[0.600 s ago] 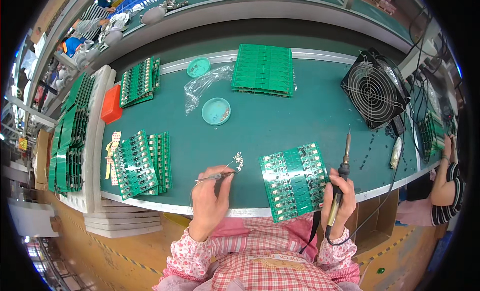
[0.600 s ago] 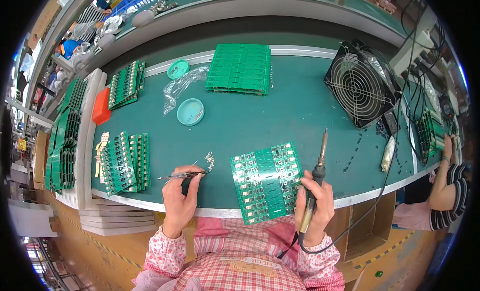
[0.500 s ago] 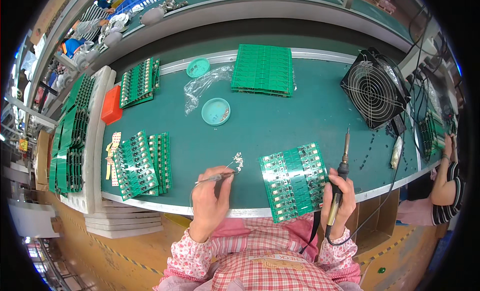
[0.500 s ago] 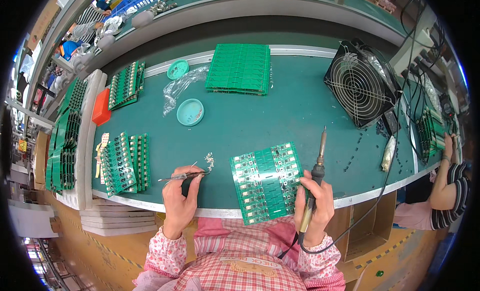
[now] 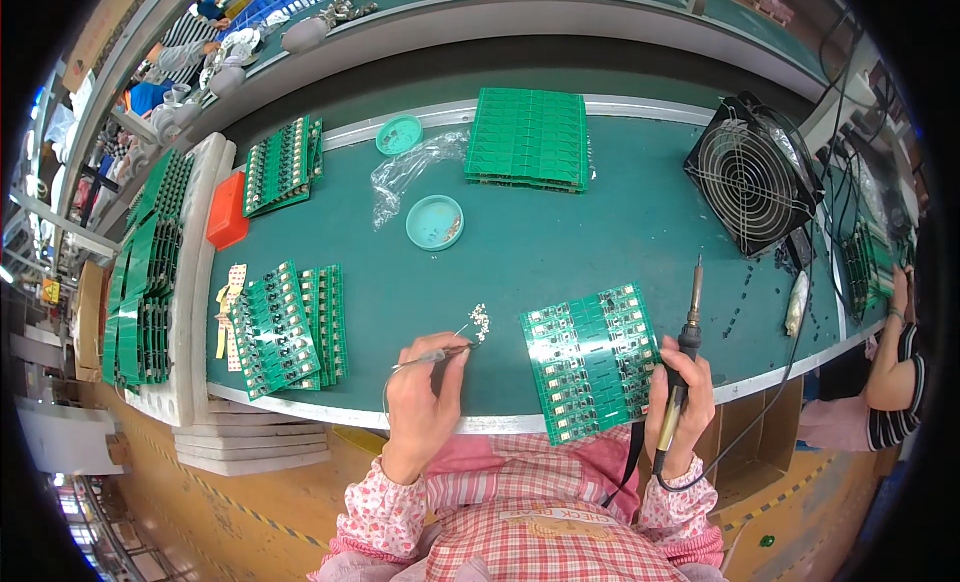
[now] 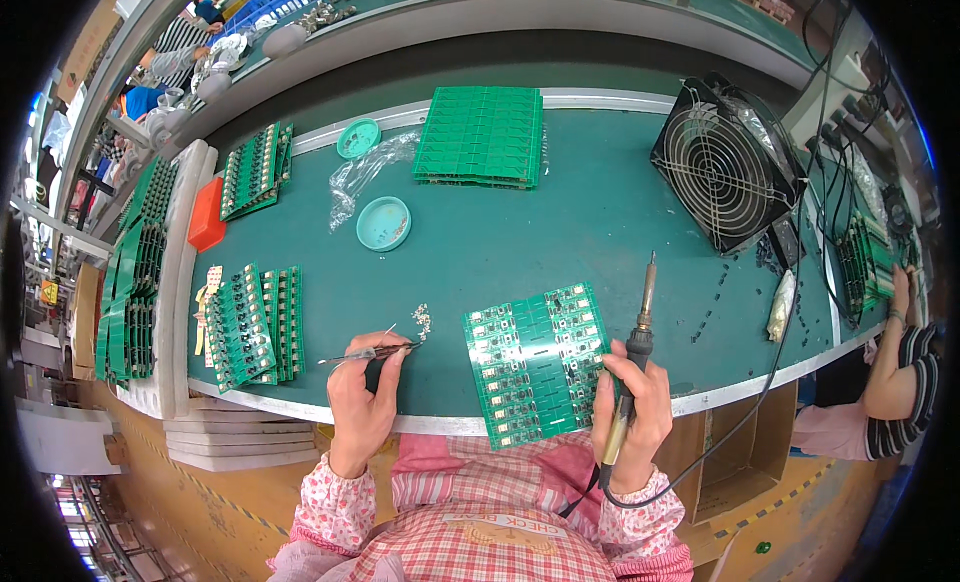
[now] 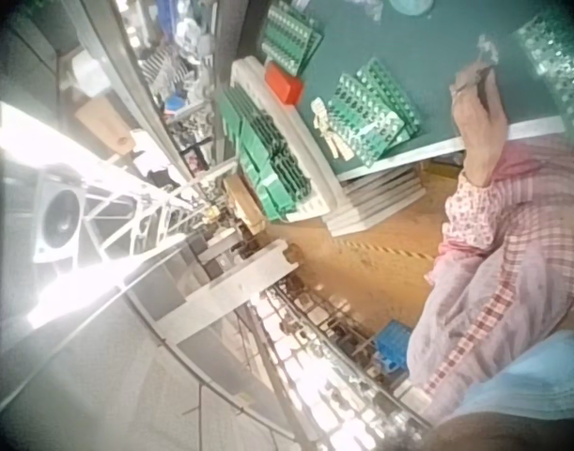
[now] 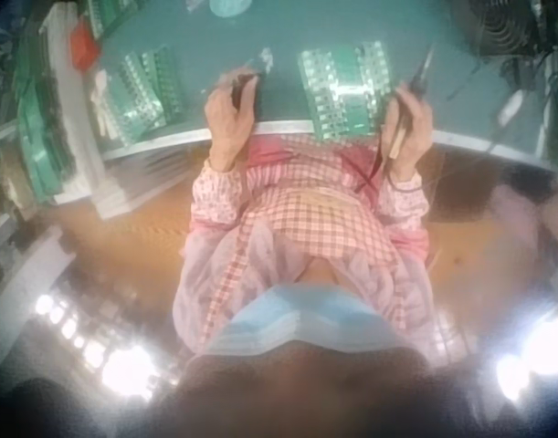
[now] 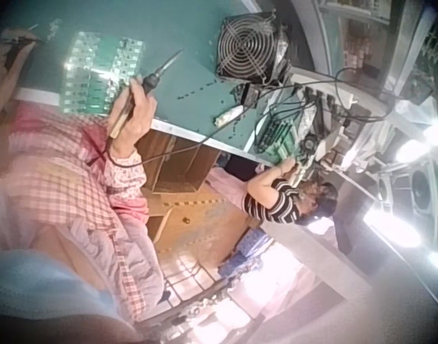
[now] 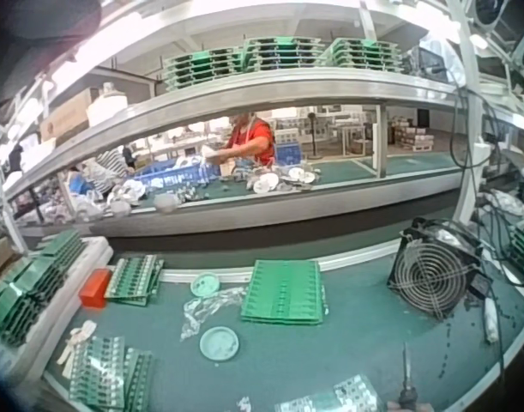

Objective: The person solders small electronic components onto a green circuit board using a soldering iron and tweezers.

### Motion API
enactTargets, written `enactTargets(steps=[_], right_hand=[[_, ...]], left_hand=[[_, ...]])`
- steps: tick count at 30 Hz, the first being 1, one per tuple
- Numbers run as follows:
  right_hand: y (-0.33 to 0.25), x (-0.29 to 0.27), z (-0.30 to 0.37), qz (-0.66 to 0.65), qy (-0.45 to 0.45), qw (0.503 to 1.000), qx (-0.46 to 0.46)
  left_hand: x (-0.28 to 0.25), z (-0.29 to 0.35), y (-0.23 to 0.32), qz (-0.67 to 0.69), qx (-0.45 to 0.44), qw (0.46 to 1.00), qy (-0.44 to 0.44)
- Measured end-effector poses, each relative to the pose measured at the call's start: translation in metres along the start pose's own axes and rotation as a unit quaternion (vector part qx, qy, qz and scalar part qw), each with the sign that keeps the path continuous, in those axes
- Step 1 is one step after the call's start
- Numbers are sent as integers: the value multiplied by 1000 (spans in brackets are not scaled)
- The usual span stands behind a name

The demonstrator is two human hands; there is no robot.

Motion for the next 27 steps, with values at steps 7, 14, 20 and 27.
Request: enactTargets(steps=[7,14,20,27], right_hand=[[-1,1,0,6,0,1000,-3],[0,1,-1,1,-4,1000,-15],[-11,1,-8,-4,-21,999,-28],[-26,8,-16,-32,-30,998,-54]], left_hand=[[1,-1,6,-19,19,1000,-14],[1,-3,6,-9,22,1000,1],[9,-11,20,19,41,999,-4],[37,-25,41,17,83,996,-33]])
Point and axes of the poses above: each hand's wrist, its own z-axis away from the middle knuckle, its own x-axis out of the palm, y = z × x, the point moved 10 cm from there along -z, towards the middle knuckle, and after that the axes turned 4 degrees about -y, right-handed, at the moved point
